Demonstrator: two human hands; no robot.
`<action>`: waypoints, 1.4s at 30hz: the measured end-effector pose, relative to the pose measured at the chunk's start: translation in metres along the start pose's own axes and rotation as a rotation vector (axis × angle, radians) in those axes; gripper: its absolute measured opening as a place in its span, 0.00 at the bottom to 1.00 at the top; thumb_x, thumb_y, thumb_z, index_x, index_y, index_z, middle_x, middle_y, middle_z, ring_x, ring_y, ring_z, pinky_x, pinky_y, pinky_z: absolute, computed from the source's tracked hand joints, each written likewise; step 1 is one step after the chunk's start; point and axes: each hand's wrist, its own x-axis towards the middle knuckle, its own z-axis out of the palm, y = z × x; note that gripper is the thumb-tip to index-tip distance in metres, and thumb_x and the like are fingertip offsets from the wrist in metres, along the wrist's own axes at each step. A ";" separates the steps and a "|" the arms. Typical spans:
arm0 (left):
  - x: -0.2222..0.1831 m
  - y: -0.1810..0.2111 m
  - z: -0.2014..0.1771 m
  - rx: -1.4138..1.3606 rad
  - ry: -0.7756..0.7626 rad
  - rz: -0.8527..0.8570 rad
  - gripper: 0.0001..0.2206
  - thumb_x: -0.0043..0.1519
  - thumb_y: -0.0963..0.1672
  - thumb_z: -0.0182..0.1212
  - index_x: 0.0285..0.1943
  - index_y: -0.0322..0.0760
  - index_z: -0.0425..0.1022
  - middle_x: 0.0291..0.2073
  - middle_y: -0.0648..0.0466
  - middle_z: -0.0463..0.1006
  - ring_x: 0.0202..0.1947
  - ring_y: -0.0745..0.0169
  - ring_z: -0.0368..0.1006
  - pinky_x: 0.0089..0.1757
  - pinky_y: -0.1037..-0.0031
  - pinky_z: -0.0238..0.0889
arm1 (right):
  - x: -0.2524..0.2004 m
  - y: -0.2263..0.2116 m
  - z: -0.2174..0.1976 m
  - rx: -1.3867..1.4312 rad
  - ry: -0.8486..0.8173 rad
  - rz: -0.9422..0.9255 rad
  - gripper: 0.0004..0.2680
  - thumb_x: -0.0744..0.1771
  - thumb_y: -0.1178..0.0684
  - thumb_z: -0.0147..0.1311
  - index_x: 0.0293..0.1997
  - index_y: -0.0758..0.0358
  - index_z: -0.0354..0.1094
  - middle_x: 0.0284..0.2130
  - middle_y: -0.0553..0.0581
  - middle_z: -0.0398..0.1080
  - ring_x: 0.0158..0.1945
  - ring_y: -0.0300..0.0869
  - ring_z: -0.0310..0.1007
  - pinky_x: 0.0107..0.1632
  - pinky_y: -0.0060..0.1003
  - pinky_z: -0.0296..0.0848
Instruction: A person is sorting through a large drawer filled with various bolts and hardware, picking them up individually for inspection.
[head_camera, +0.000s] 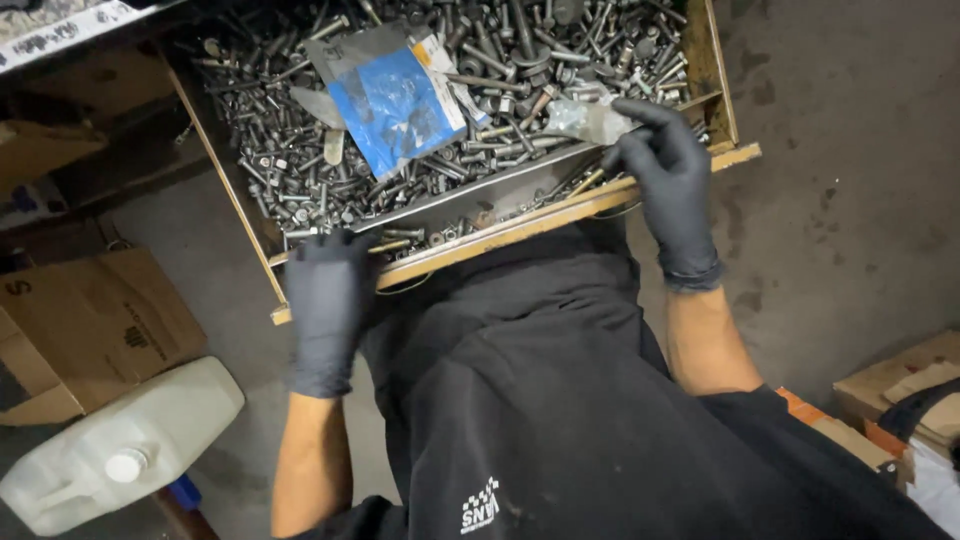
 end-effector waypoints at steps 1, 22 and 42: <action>0.010 0.010 -0.005 0.000 0.002 -0.002 0.12 0.56 0.53 0.68 0.48 0.60 0.83 0.31 0.56 0.77 0.32 0.44 0.73 0.33 0.58 0.62 | 0.003 -0.002 0.002 0.000 -0.001 -0.002 0.10 0.74 0.60 0.48 0.63 0.69 0.66 0.33 0.61 0.71 0.38 0.44 0.72 0.47 0.40 0.78; 0.176 0.166 0.015 -0.156 0.407 1.051 0.04 0.57 0.42 0.68 0.34 0.49 0.79 0.31 0.60 0.80 0.39 0.55 0.74 0.37 0.68 0.68 | 0.009 -0.001 -0.017 0.091 0.162 0.013 0.12 0.74 0.60 0.43 0.65 0.69 0.64 0.31 0.60 0.71 0.38 0.44 0.73 0.50 0.40 0.78; 0.170 0.175 0.019 0.052 0.389 0.819 0.05 0.59 0.40 0.62 0.33 0.48 0.79 0.29 0.56 0.73 0.29 0.59 0.67 0.34 0.70 0.62 | -0.005 0.005 -0.018 -0.011 0.082 -0.064 0.13 0.76 0.50 0.43 0.68 0.66 0.62 0.36 0.61 0.70 0.42 0.48 0.72 0.51 0.45 0.77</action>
